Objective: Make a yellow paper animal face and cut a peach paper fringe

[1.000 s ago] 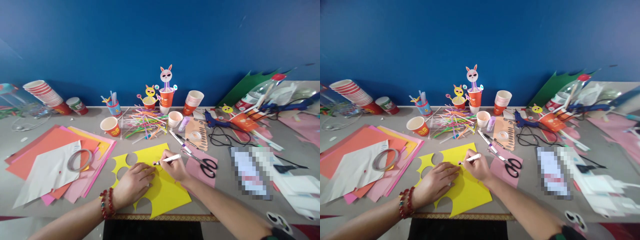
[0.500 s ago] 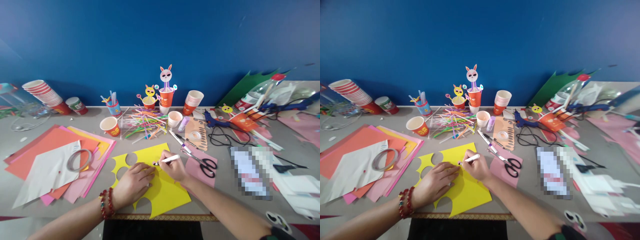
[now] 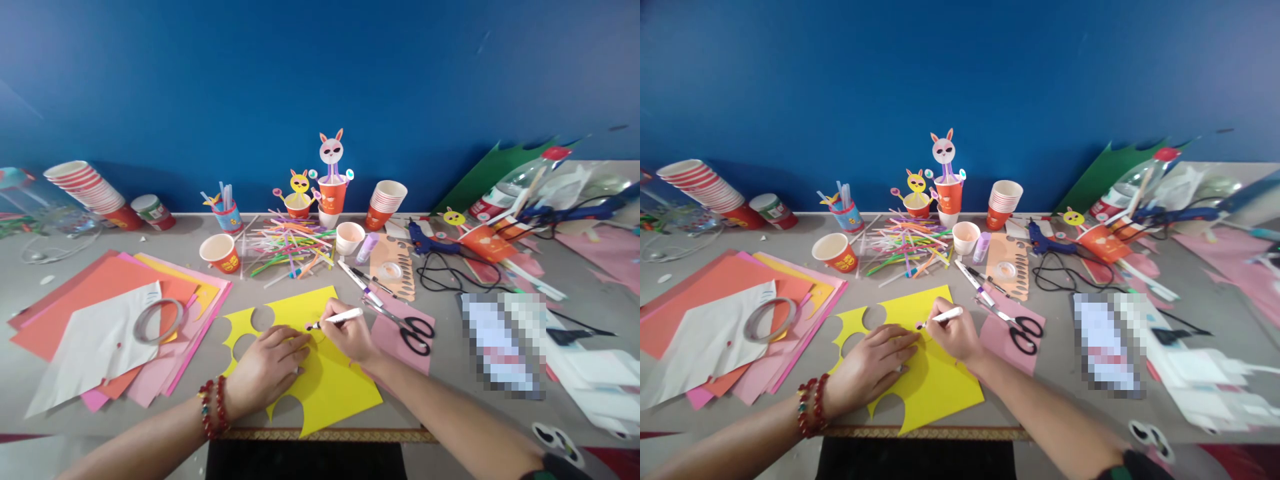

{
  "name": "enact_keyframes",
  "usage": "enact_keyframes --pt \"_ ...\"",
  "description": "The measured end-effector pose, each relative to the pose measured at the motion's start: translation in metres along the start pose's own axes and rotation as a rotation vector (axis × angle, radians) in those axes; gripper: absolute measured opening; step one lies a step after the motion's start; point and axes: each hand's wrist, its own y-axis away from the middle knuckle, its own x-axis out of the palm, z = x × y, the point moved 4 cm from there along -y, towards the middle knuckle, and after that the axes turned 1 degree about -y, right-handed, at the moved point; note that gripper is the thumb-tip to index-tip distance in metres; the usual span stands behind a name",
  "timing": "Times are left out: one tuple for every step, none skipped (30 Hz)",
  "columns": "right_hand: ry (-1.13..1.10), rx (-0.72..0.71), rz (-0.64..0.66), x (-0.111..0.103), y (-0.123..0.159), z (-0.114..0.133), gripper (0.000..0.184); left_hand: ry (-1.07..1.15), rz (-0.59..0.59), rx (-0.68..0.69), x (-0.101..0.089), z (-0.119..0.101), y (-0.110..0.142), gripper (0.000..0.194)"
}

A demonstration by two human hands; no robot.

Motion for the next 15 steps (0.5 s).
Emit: enact_keyframes --pt "-0.002 -0.004 0.001 -0.0001 0.0000 0.0001 0.018 -0.001 0.002 0.001 -0.0001 -0.0002 -0.0001 0.029" --pt "-0.002 -0.007 0.006 0.0001 0.0000 0.0001 0.018 -0.002 0.003 0.004 -0.0002 -0.0004 -0.0003 0.029" --pt "0.001 -0.008 0.013 0.0005 0.0000 -0.0001 0.018 -0.004 0.004 0.005 -0.0003 -0.0005 -0.0005 0.028" --pt "0.004 -0.007 0.019 0.0009 0.0000 -0.0004 0.019 -0.006 0.005 0.006 -0.0004 -0.0005 -0.0006 0.028" --pt "0.008 -0.005 0.021 0.0012 0.0001 -0.0009 0.018 -0.006 0.005 0.007 -0.0006 -0.0006 -0.0008 0.028" --pt "0.010 -0.004 0.019 0.0013 0.0002 -0.0014 0.018 -0.006 0.002 0.009 -0.0008 -0.0006 -0.0008 0.028" --pt "0.012 -0.003 0.012 0.0012 0.0002 -0.0018 0.018 -0.005 -0.003 0.010 -0.0011 -0.0006 -0.0009 0.027" --pt "0.012 -0.004 0.004 0.0010 0.0002 -0.0021 0.018 -0.004 -0.009 0.009 -0.0015 -0.0006 -0.0010 0.027" --pt "0.010 -0.006 -0.002 0.0008 0.0003 -0.0022 0.018 -0.002 -0.016 0.009 -0.0019 -0.0007 -0.0011 0.027" --pt "0.008 -0.008 -0.006 0.0006 0.0003 -0.0022 0.017 -0.001 -0.023 0.008 -0.0023 -0.0007 -0.0012 0.027" --pt "0.007 -0.010 -0.008 0.0005 0.0003 -0.0021 0.017 -0.002 -0.027 0.007 -0.0026 -0.0009 -0.0014 0.027" --pt "0.007 -0.010 -0.007 0.0005 0.0003 -0.0021 0.017 -0.003 -0.028 0.008 -0.0027 -0.0011 -0.0016 0.028" --pt "0.009 -0.009 -0.005 0.0006 0.0003 -0.0021 0.017 -0.005 -0.027 0.010 -0.0029 -0.0014 -0.0019 0.028" --pt "0.013 -0.006 -0.002 0.0008 0.0003 -0.0022 0.017 -0.007 -0.027 0.013 -0.0030 -0.0016 -0.0021 0.028" --pt "0.018 -0.002 0.000 0.0009 0.0002 -0.0023 0.017 -0.008 -0.026 0.013 -0.0030 -0.0017 -0.0023 0.028"
